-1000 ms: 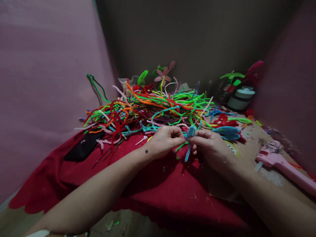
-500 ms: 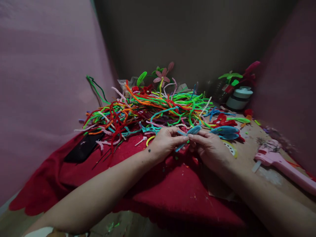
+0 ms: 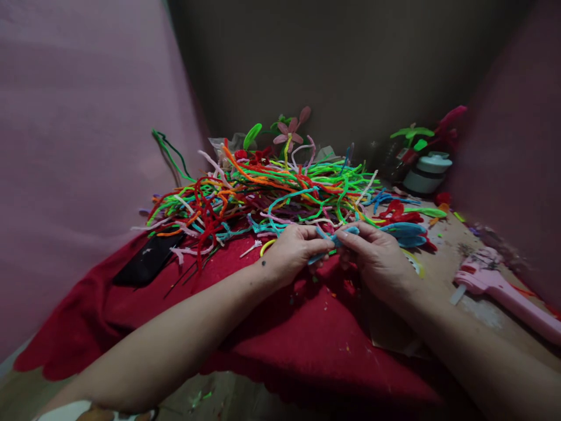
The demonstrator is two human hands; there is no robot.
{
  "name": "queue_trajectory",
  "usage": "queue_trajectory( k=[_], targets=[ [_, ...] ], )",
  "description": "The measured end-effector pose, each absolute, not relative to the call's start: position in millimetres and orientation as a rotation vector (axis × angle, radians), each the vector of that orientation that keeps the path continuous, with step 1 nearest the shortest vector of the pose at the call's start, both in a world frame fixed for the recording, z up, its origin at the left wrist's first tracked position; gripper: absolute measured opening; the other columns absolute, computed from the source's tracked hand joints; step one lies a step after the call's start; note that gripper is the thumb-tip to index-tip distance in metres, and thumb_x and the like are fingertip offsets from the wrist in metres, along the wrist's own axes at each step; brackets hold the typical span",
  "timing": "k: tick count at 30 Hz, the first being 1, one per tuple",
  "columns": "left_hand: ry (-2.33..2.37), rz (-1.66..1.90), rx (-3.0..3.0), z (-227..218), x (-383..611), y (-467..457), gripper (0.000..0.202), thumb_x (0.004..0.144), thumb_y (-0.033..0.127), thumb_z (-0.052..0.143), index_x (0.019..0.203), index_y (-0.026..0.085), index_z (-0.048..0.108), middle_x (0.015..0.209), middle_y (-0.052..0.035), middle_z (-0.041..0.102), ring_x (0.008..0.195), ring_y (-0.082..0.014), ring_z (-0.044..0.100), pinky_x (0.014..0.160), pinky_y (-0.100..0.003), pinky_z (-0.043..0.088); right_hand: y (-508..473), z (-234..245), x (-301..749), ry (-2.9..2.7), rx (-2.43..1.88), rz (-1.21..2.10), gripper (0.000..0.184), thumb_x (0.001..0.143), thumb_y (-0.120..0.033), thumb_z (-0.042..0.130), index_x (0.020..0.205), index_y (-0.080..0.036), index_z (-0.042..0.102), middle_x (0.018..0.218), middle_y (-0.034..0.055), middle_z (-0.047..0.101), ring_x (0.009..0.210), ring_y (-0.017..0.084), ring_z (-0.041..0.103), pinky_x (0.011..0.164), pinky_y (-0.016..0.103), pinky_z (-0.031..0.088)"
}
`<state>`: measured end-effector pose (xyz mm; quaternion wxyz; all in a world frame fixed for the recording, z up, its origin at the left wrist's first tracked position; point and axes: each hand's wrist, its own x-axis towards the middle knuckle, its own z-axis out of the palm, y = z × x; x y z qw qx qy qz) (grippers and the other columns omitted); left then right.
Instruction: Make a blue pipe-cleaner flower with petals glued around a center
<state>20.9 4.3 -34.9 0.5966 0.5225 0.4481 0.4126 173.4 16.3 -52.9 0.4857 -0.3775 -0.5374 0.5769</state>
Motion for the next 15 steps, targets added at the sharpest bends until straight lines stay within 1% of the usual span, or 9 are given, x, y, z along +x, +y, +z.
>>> queue_trajectory(
  k=[5, 10, 15],
  targets=[
    [1.08, 0.963, 1.246, -33.2, 22.9, 2.8, 0.013, 0.069, 0.024, 0.063, 0.065, 0.012, 0.06, 0.047, 0.0049, 0.049, 0.04, -0.0041, 0.038, 0.043, -0.02, 0.028, 17.7, -53.5, 174.0, -1.197, -0.942, 1.539, 0.015, 0.072, -0.031, 0.065, 0.072, -0.02, 0.054, 0.051, -0.0043, 0.055, 0.041, 0.01, 0.047, 0.041, 0.022, 0.033],
    [1.122, 1.009, 1.344, -31.3, 25.6, 0.1, 0.012, 0.069, 0.023, 0.061, 0.066, 0.011, 0.061, 0.051, 0.0047, 0.049, 0.045, -0.0044, 0.039, 0.045, -0.019, 0.028, 18.6, -56.2, 174.0, -1.167, -0.952, 1.584, 0.013, 0.07, -0.026, 0.064, 0.07, -0.019, 0.052, 0.052, -0.0034, 0.057, 0.041, 0.01, 0.049, 0.04, 0.022, 0.034],
    [1.161, 0.968, 1.435, -31.0, 24.2, -0.4, 0.02, 0.074, 0.025, 0.057, 0.058, 0.013, 0.055, 0.049, 0.0047, 0.048, 0.043, -0.0048, 0.04, 0.045, -0.02, 0.029, 18.4, -55.2, 174.0, -1.188, -0.966, 1.585, 0.014, 0.07, -0.028, 0.064, 0.071, -0.019, 0.054, 0.054, -0.0027, 0.058, 0.04, 0.009, 0.048, 0.039, 0.022, 0.034]
  ],
)
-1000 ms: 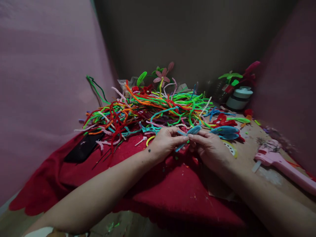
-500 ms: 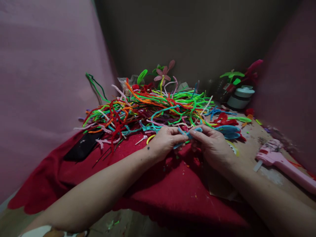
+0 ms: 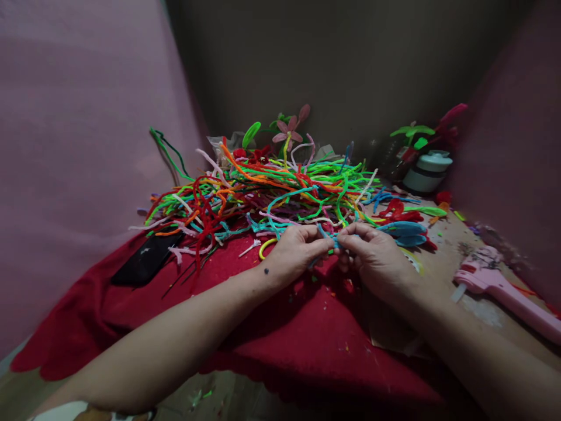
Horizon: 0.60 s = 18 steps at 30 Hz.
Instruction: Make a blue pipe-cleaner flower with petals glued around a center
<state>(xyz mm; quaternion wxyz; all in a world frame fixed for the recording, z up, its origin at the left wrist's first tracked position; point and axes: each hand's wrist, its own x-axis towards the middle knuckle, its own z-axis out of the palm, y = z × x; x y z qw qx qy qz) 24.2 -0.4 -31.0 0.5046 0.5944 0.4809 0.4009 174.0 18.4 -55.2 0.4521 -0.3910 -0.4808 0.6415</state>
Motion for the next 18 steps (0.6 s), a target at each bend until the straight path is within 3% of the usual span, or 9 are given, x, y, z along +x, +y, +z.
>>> queue_trajectory(
  k=[10, 15, 18],
  targets=[
    [1.235, 1.036, 1.541, -30.6, 20.4, 5.1, 0.02, 0.073, 0.023, 0.057, 0.058, 0.012, 0.053, 0.051, 0.0051, 0.046, 0.046, -0.0046, 0.037, 0.046, -0.019, 0.028, 15.1, -49.5, 178.4, -1.351, -1.029, 1.263, 0.022, 0.076, -0.035, 0.063, 0.066, -0.016, 0.059, 0.052, -0.0029, 0.054, 0.044, 0.007, 0.045, 0.045, 0.021, 0.036],
    [1.172, 1.087, 1.372, -32.6, 19.4, 6.0, 0.019, 0.072, 0.027, 0.059, 0.061, 0.012, 0.056, 0.051, 0.0036, 0.051, 0.045, -0.0051, 0.041, 0.046, -0.019, 0.031, 13.4, -48.0, 174.3, -1.233, -0.919, 1.445, 0.022, 0.072, -0.035, 0.068, 0.086, -0.019, 0.062, 0.068, -0.001, 0.063, 0.054, 0.01, 0.054, 0.05, 0.022, 0.044],
    [1.1, 1.025, 1.286, -30.8, 19.6, 4.8, 0.018, 0.07, 0.027, 0.061, 0.061, 0.012, 0.056, 0.049, 0.0035, 0.052, 0.042, -0.0048, 0.042, 0.043, -0.018, 0.029, 13.8, -49.3, 172.8, -1.315, -0.936, 1.471, 0.021, 0.07, -0.034, 0.07, 0.079, -0.016, 0.064, 0.065, -0.0009, 0.062, 0.053, 0.009, 0.053, 0.051, 0.021, 0.044]
  ],
)
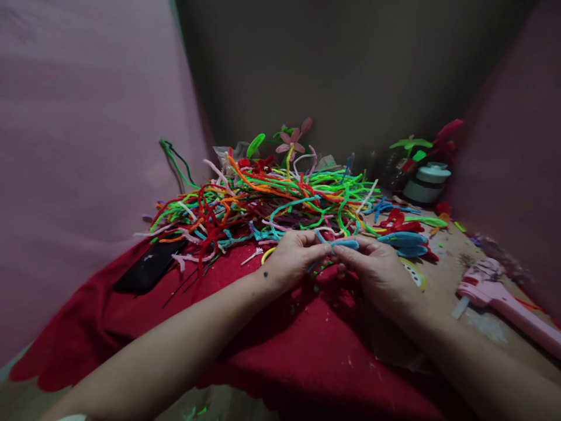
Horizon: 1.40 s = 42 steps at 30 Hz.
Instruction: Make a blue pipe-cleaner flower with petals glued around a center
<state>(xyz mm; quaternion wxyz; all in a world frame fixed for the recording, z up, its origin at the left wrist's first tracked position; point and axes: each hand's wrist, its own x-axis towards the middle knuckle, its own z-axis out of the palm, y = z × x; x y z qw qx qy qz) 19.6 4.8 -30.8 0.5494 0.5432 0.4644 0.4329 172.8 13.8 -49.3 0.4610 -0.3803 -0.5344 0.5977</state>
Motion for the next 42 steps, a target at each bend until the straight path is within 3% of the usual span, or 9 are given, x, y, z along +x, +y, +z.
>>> queue_trajectory(
  k=[3, 8, 22, 30, 35, 42],
  targets=[
    [1.068, 0.949, 1.279, -29, 20, 4, 0.014, 0.069, 0.023, 0.061, 0.062, 0.012, 0.056, 0.048, 0.0036, 0.052, 0.039, -0.0042, 0.042, 0.04, -0.017, 0.027, 15, -51, 173, -1.344, -1.031, 1.382, 0.022, 0.07, -0.035, 0.069, 0.069, -0.014, 0.062, 0.054, -0.0026, 0.057, 0.045, 0.007, 0.047, 0.044, 0.019, 0.037],
    [1.01, 0.98, 1.265, -34, 18, 7, 0.009, 0.068, 0.02, 0.062, 0.068, 0.013, 0.056, 0.05, 0.0046, 0.052, 0.04, -0.004, 0.043, 0.04, -0.016, 0.027, 14, -51, 173, -1.337, -1.095, 1.358, 0.025, 0.07, -0.039, 0.068, 0.068, -0.015, 0.061, 0.049, -0.0039, 0.054, 0.04, 0.007, 0.043, 0.039, 0.019, 0.03],
    [1.128, 1.021, 1.304, -27, 22, 4, 0.014, 0.067, 0.025, 0.064, 0.062, 0.014, 0.057, 0.048, 0.005, 0.053, 0.04, -0.0044, 0.041, 0.042, -0.018, 0.029, 14, -42, 179, -1.34, -1.14, 1.176, 0.02, 0.071, -0.036, 0.067, 0.069, -0.016, 0.063, 0.056, -0.0033, 0.052, 0.05, 0.008, 0.044, 0.046, 0.022, 0.03],
    [1.125, 1.042, 1.222, -26, 22, 4, 0.012, 0.063, 0.022, 0.066, 0.061, 0.013, 0.059, 0.049, 0.0042, 0.053, 0.041, -0.0043, 0.042, 0.044, -0.019, 0.03, 18, -49, 182, -1.247, -1.045, 1.259, 0.026, 0.071, -0.037, 0.066, 0.057, -0.017, 0.056, 0.05, -0.0035, 0.049, 0.048, 0.008, 0.041, 0.048, 0.022, 0.03],
    [1.124, 0.998, 1.239, -27, 19, 4, 0.013, 0.065, 0.023, 0.065, 0.063, 0.011, 0.061, 0.051, 0.0033, 0.054, 0.042, -0.0041, 0.042, 0.045, -0.019, 0.03, 15, -46, 177, -1.293, -1.013, 1.36, 0.02, 0.069, -0.035, 0.068, 0.073, -0.016, 0.064, 0.055, -0.003, 0.056, 0.049, 0.008, 0.046, 0.05, 0.022, 0.036],
    [1.065, 0.951, 1.314, -29, 18, 4, 0.009, 0.066, 0.02, 0.064, 0.065, 0.012, 0.06, 0.048, 0.0043, 0.053, 0.041, -0.0044, 0.042, 0.043, -0.018, 0.029, 10, -43, 172, -1.402, -1.151, 1.378, 0.022, 0.071, -0.035, 0.064, 0.064, -0.014, 0.06, 0.047, -0.0017, 0.056, 0.041, 0.009, 0.049, 0.04, 0.021, 0.034]
  ],
)
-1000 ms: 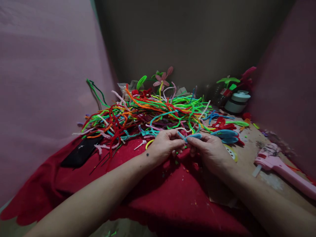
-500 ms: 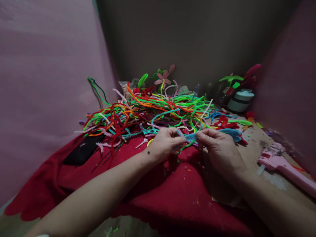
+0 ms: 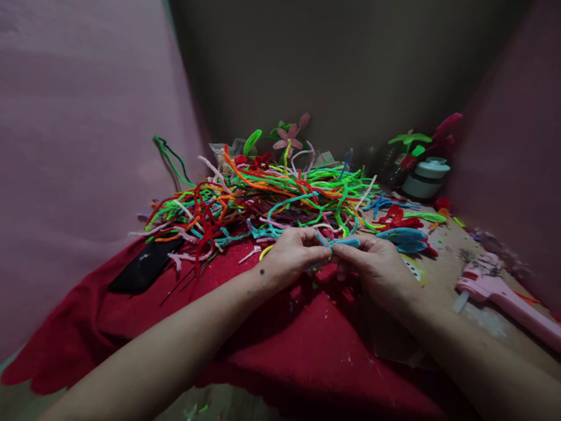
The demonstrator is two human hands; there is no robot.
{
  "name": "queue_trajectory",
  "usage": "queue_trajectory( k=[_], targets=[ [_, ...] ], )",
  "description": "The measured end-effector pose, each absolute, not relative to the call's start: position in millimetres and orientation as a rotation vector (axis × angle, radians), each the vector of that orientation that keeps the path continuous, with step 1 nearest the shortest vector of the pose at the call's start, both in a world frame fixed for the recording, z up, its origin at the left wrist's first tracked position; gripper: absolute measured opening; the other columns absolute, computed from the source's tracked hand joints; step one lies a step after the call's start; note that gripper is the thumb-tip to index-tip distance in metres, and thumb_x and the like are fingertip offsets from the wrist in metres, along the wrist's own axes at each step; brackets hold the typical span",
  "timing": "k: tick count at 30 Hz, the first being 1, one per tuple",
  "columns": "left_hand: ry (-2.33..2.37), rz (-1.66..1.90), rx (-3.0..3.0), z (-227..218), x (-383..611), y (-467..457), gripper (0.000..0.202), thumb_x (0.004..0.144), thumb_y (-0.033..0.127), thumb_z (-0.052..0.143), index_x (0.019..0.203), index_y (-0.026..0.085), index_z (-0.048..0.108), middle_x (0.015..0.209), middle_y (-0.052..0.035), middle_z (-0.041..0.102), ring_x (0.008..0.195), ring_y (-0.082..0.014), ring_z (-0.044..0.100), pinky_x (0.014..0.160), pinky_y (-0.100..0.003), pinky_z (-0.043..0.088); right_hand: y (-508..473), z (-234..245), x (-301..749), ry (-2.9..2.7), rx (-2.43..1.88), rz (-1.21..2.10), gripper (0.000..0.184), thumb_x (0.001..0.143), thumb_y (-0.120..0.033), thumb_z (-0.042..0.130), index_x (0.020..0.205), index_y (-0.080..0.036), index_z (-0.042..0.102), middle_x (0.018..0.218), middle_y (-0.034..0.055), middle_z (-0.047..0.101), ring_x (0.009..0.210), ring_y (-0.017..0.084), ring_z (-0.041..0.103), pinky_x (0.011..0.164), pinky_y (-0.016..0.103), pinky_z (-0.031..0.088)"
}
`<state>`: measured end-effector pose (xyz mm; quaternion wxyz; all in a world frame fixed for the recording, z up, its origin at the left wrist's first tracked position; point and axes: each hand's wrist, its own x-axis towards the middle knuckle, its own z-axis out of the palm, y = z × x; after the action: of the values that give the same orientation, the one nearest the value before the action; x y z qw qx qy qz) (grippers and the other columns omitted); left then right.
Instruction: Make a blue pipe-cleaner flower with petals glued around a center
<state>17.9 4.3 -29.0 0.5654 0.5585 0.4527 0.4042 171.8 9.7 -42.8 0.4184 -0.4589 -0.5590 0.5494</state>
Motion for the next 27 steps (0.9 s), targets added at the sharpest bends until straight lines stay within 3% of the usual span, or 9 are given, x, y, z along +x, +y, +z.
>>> queue_trajectory(
  k=[7, 15, 19, 23, 27],
  targets=[
    [1.158, 0.921, 1.321, -21, 19, 2, 0.007, 0.068, 0.019, 0.064, 0.067, 0.014, 0.06, 0.045, 0.0059, 0.052, 0.036, -0.0027, 0.036, 0.04, -0.017, 0.027, 11, -41, 172, -1.398, -1.12, 1.425, 0.023, 0.073, -0.034, 0.063, 0.06, -0.015, 0.057, 0.045, -0.0026, 0.054, 0.037, 0.008, 0.046, 0.038, 0.02, 0.033],
    [1.114, 0.936, 1.262, -30, 20, 5, 0.012, 0.067, 0.023, 0.064, 0.064, 0.013, 0.058, 0.048, 0.0035, 0.054, 0.038, -0.0059, 0.045, 0.04, -0.019, 0.032, 16, -49, 179, -1.391, -1.053, 1.255, 0.036, 0.078, -0.047, 0.057, 0.061, -0.015, 0.061, 0.049, -0.001, 0.056, 0.044, 0.008, 0.048, 0.046, 0.021, 0.036],
    [1.032, 0.936, 1.204, -42, 19, 8, 0.013, 0.067, 0.024, 0.064, 0.065, 0.013, 0.058, 0.052, 0.0017, 0.055, 0.038, -0.0067, 0.045, 0.039, -0.02, 0.033, 15, -47, 175, -1.317, -0.983, 1.41, 0.037, 0.077, -0.051, 0.055, 0.069, -0.016, 0.063, 0.05, -0.0008, 0.057, 0.043, 0.01, 0.049, 0.044, 0.023, 0.037],
    [1.007, 0.968, 1.152, -43, 18, 8, 0.013, 0.066, 0.024, 0.065, 0.066, 0.012, 0.06, 0.056, 0.0013, 0.055, 0.043, -0.0069, 0.047, 0.042, -0.02, 0.036, 12, -45, 171, -1.322, -1.011, 1.495, 0.021, 0.069, -0.035, 0.067, 0.064, -0.016, 0.061, 0.047, -0.0029, 0.055, 0.038, 0.008, 0.045, 0.039, 0.02, 0.035],
    [1.077, 0.97, 1.262, -35, 21, 4, 0.008, 0.066, 0.02, 0.063, 0.068, 0.013, 0.061, 0.055, 0.0028, 0.055, 0.044, -0.0065, 0.046, 0.044, -0.02, 0.035, 11, -45, 171, -1.358, -1.091, 1.482, 0.021, 0.07, -0.029, 0.062, 0.055, -0.017, 0.055, 0.038, -0.0041, 0.05, 0.031, 0.008, 0.042, 0.032, 0.018, 0.031]
  ],
)
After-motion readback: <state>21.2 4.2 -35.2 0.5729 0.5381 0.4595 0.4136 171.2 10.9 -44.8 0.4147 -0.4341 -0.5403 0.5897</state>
